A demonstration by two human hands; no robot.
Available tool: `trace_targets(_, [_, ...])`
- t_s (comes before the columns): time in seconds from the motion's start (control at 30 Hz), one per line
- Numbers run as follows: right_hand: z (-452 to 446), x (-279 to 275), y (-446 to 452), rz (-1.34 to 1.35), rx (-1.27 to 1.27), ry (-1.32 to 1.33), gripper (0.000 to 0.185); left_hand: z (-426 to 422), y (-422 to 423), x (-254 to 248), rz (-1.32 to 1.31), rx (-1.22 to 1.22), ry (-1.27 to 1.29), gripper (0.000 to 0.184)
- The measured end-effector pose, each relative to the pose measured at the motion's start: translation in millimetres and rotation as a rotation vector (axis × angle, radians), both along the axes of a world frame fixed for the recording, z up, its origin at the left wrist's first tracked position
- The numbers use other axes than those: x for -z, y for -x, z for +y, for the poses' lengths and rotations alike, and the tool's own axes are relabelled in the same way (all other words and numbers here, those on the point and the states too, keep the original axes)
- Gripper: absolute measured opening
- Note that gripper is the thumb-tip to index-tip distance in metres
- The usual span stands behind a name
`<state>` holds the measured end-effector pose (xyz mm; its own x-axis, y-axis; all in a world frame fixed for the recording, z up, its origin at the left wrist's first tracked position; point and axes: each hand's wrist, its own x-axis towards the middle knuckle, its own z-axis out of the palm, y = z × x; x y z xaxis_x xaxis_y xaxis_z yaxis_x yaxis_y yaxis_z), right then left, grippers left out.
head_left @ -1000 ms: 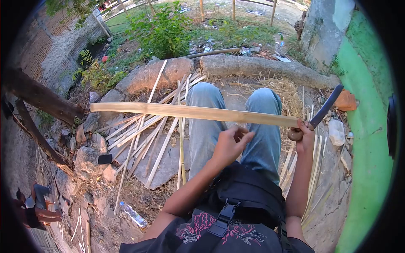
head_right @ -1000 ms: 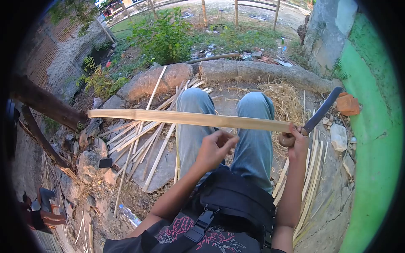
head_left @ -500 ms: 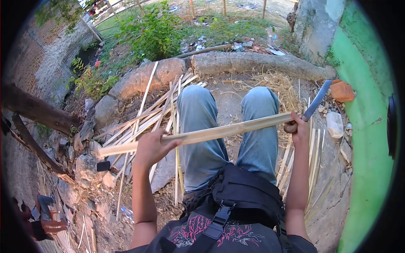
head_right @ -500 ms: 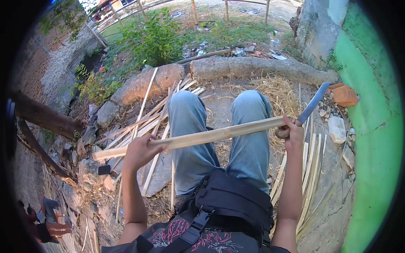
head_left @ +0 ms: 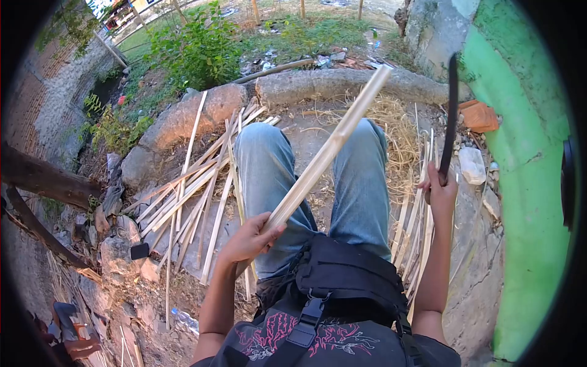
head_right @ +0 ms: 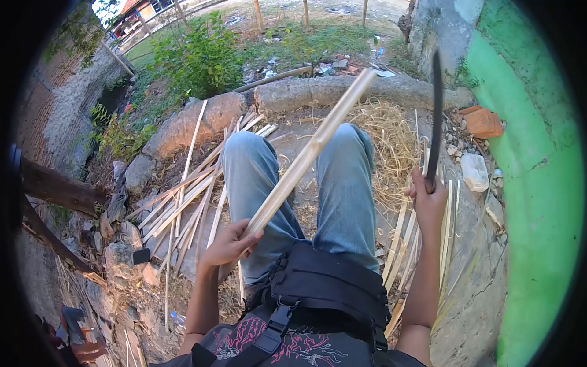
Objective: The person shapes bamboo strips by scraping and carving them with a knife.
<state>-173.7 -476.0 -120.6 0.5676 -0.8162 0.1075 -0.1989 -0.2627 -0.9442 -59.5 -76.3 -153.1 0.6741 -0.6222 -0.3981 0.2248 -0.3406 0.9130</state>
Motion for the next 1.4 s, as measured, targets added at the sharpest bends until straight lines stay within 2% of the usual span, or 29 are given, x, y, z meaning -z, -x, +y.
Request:
trace_targets(0.07, [14,0,12,0.001,-0.033,0.099,0.033,-23,1,-5,-0.002,0.002,0.012,0.031])
trace_targets(0.1, [10,8,21,0.180,-0.046,0.237,0.029,-32,1,-6,-0.027,0.009,0.004,0.030])
trace_targets(0.13, [22,4,24,0.175,-0.086,0.305,0.029,-41,1,-6,-0.054,0.016,-0.004,0.030])
trace_targets(0.2, [39,9,27,0.073,-0.170,0.305,0.034,-55,4,-10,-0.057,0.042,-0.007,0.028])
trace_targets(0.3, [61,7,33,0.086,-0.301,0.305,0.048,-75,10,0,-0.065,0.069,0.076,0.024])
trace_targets(0.37, [73,9,34,0.053,-0.370,0.302,0.049,-81,11,6,-0.078,0.129,0.085,0.018])
trace_targets(0.47, [82,9,37,0.035,-0.523,0.416,0.047,-88,13,29,0.070,0.163,0.191,0.017])
trace_targets(0.53, [85,2,38,0.071,-0.662,0.534,0.047,-89,11,36,-0.046,0.201,0.122,0.024])
trace_targets(0.57, [89,4,33,-0.004,-0.689,0.600,0.046,-90,10,38,-0.106,0.218,0.088,0.028])
trace_targets(0.67, [97,2,28,0.169,-0.815,0.780,0.043,-95,12,40,-0.265,0.217,0.084,0.031])
trace_targets(0.8, [97,9,18,0.232,-0.853,0.967,0.042,-99,13,33,-0.234,0.224,-0.038,0.034])
trace_targets(1.0, [69,29,2,0.152,-0.837,1.071,0.044,-103,12,31,-0.242,0.223,-0.107,0.034])
trace_targets(1.07, [34,33,-9,0.272,-0.632,1.043,0.046,-103,13,22,-0.268,0.217,-0.188,0.032])
trace_targets(1.1, [5,36,-20,0.264,-0.457,0.993,0.045,-102,13,21,-0.290,0.208,-0.191,0.031])
trace_targets(1.13, [-32,41,-32,0.139,-0.288,0.884,0.041,-103,14,19,-0.312,0.198,-0.190,0.031])
trace_targets(1.17, [-71,37,-42,0.176,-0.168,0.784,0.039,-103,15,19,-0.334,0.189,-0.189,0.030])
trace_targets(1.23, [-89,19,-48,0.202,-0.029,0.657,0.036,-103,17,28,-0.347,0.196,-0.197,0.029])
trace_targets(1.3, [-81,4,-52,0.179,-0.005,0.597,0.035,-106,13,30,-0.387,0.190,-0.247,0.028])
trace_targets(1.37, [-32,-6,-41,0.184,-0.179,0.619,0.035,-108,17,29,-0.424,0.183,-0.345,0.027])
trace_targets(1.4, [-11,0,-36,0.006,-0.299,0.723,0.035,-110,19,26,-0.430,0.181,-0.375,0.026])
